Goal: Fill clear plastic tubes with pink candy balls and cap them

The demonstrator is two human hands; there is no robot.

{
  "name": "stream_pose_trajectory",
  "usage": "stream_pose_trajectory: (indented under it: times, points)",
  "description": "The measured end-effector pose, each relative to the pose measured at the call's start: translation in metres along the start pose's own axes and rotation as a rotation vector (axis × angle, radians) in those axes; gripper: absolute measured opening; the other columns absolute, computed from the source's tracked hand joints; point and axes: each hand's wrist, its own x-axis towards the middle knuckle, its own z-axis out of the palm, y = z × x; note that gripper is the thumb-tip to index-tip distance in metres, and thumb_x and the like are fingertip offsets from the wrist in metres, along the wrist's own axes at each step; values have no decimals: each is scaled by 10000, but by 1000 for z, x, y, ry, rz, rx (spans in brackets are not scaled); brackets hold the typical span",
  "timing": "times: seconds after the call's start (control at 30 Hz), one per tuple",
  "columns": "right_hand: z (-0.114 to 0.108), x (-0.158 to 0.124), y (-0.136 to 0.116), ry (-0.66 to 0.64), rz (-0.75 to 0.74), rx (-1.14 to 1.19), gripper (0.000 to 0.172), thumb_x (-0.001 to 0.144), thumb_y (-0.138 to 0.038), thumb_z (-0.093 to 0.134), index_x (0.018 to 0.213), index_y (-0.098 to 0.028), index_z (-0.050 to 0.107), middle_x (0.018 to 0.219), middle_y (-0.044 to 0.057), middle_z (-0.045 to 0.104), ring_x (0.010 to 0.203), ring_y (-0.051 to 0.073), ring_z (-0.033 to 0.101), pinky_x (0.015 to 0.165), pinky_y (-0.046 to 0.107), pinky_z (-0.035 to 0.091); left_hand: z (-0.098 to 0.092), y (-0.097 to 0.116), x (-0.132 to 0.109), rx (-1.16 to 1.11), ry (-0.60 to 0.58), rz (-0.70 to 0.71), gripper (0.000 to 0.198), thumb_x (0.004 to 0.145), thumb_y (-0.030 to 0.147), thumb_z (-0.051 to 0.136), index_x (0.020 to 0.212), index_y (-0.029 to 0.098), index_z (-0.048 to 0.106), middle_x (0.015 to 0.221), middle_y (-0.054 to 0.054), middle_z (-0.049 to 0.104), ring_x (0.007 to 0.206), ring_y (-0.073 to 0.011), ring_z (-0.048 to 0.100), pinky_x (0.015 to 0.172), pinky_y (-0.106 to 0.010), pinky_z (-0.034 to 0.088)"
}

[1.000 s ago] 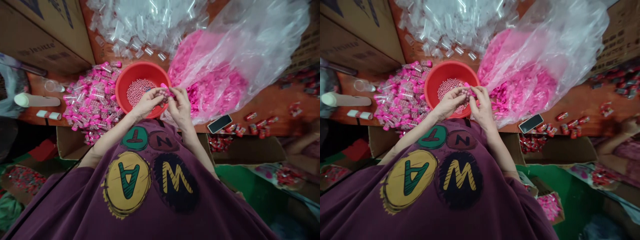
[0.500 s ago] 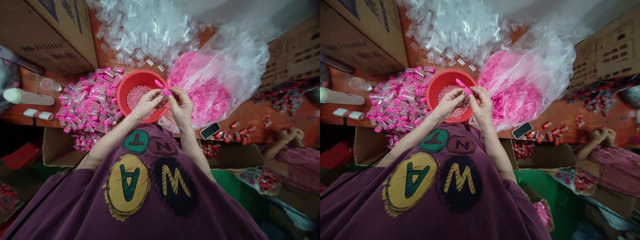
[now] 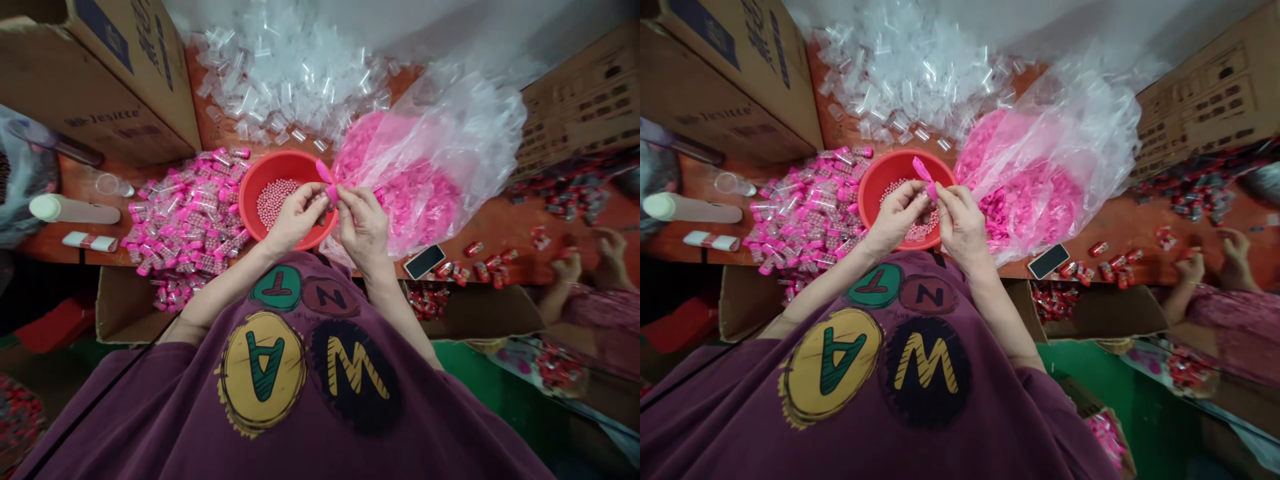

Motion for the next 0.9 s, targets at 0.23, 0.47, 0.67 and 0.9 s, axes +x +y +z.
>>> stream_pose_trajectory:
  times: [0.23,0.47,0.67,0.9]
  points:
    - [-13,2,-1,-62,64,211,362,1117,-554,559,1305,-348,791,1209,49,760,1119,216,749,1002,445,690,1,27,-3,107,-13,7,180,945,301,823,1058,204,722,890,-27,702,801,-156,653,794,-306,544]
    - [-7,29,6,-42,297,470,603,1071,-781,483,1256,-288,776,1033,35,768,974,185,760,894,381,704,2,30,-5,-101,-302,-194,393,834,500,932,975,187,741,799,-10,714,618,-98,597,587,-254,477]
    - [-20,20,0,8,132,237,524,1048,-745,585,1323,-323,730,1287,56,748,1255,261,734,1124,529,653,5,26,5,-165,-143,-254,273,941,434,840,1009,192,733,881,-32,752,761,-140,699,726,-288,564]
    - [-1,-12,21,23,-92,-32,983,866,-737,834,1640,-307,409,1606,127,562,1511,348,569,1279,635,524,16,13,8,-246,-155,-336,345,940,512,831,992,197,700,870,-34,727,812,-169,721,796,-327,615]
